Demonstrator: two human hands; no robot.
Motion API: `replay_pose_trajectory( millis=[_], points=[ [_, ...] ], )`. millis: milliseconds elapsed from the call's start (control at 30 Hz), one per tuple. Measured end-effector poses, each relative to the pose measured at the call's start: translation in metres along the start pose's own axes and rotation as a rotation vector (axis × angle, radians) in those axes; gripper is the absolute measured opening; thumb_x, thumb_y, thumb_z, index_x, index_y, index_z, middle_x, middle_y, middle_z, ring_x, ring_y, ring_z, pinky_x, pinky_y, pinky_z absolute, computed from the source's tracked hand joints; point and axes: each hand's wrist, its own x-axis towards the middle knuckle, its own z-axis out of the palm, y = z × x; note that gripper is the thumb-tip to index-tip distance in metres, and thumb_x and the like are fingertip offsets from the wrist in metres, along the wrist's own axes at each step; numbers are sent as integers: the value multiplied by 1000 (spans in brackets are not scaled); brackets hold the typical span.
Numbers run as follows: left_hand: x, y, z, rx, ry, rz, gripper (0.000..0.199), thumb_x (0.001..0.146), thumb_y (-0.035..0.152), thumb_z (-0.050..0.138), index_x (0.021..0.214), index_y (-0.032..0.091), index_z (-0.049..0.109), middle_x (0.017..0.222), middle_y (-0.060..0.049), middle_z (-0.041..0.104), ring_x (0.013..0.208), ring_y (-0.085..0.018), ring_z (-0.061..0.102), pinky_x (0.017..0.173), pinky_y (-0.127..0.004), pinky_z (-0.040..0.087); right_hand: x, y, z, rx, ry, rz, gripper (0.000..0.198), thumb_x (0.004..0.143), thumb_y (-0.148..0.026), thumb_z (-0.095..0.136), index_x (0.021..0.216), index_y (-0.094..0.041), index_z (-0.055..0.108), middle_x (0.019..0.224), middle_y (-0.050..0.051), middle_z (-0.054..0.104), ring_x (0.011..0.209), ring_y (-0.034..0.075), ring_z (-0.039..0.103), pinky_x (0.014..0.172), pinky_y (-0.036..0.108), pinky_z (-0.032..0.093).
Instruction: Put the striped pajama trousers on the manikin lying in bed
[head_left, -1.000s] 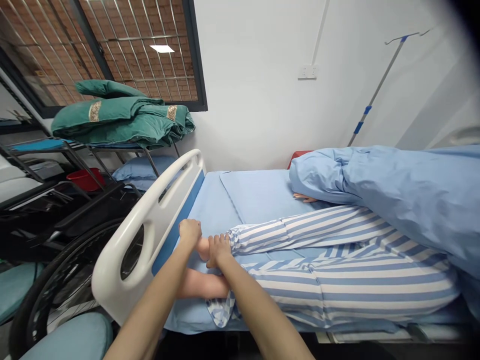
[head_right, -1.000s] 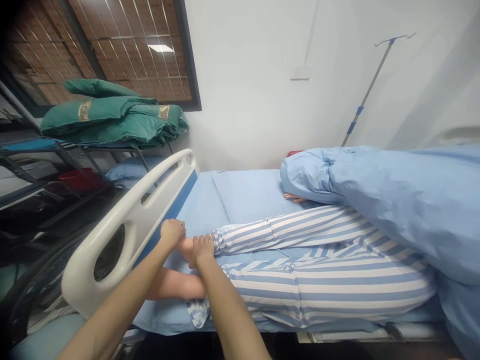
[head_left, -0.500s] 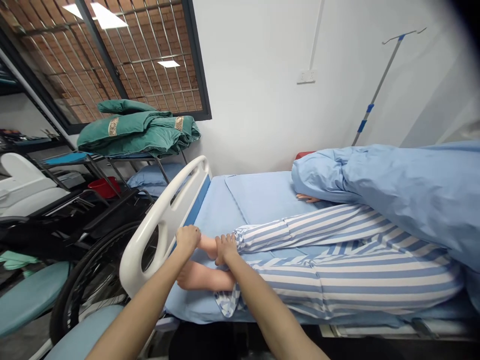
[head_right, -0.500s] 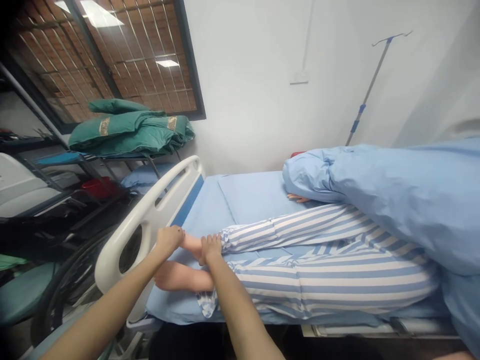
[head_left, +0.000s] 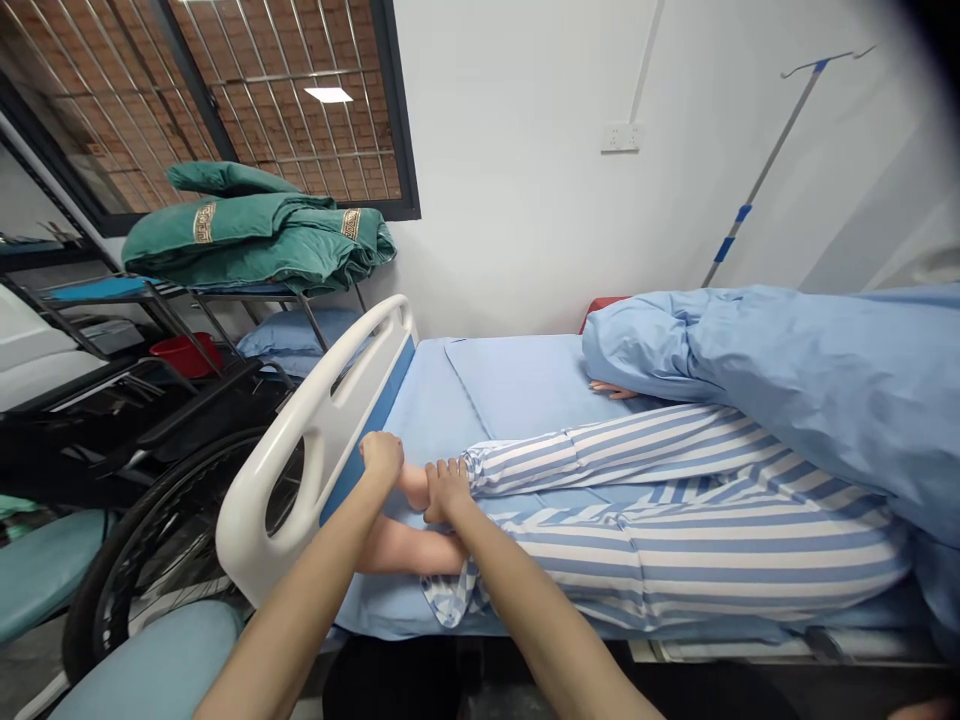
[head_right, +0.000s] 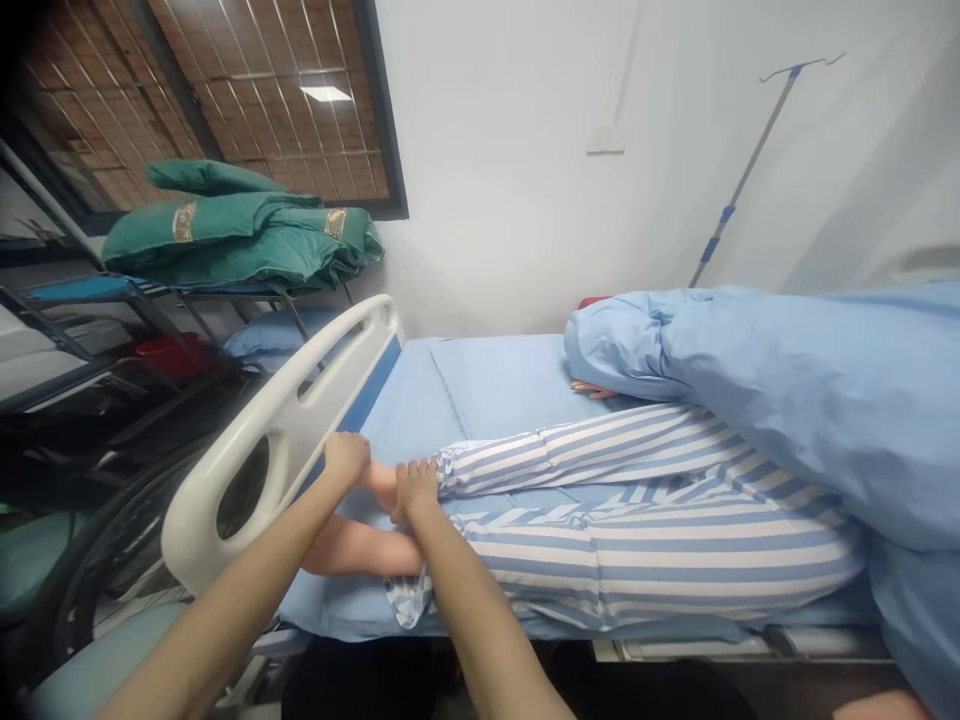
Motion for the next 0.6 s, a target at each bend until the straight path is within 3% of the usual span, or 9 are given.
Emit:
replay_pose_trajectory(
  millis=[333,600],
  points=[
    [11,9,12,-59,-14,13,25,67,11,41,77,7,64,68,-15,61,62,-24,58,52,-34,41,-3,-2,-1,-7,29,6,87,46,-44,61,121,-16,27,120,14,35,116,33,22,95,48,2],
    [-2,3,12,-156,72,47,32,73,8,32,87,8,61,87,-18,59,86,-24,54,67,-34,40,-3,-2,-2,6,1,6,85,47,-42,61,121,-17,26,122,14,33,117,31,20,94,48,-1]
  ],
)
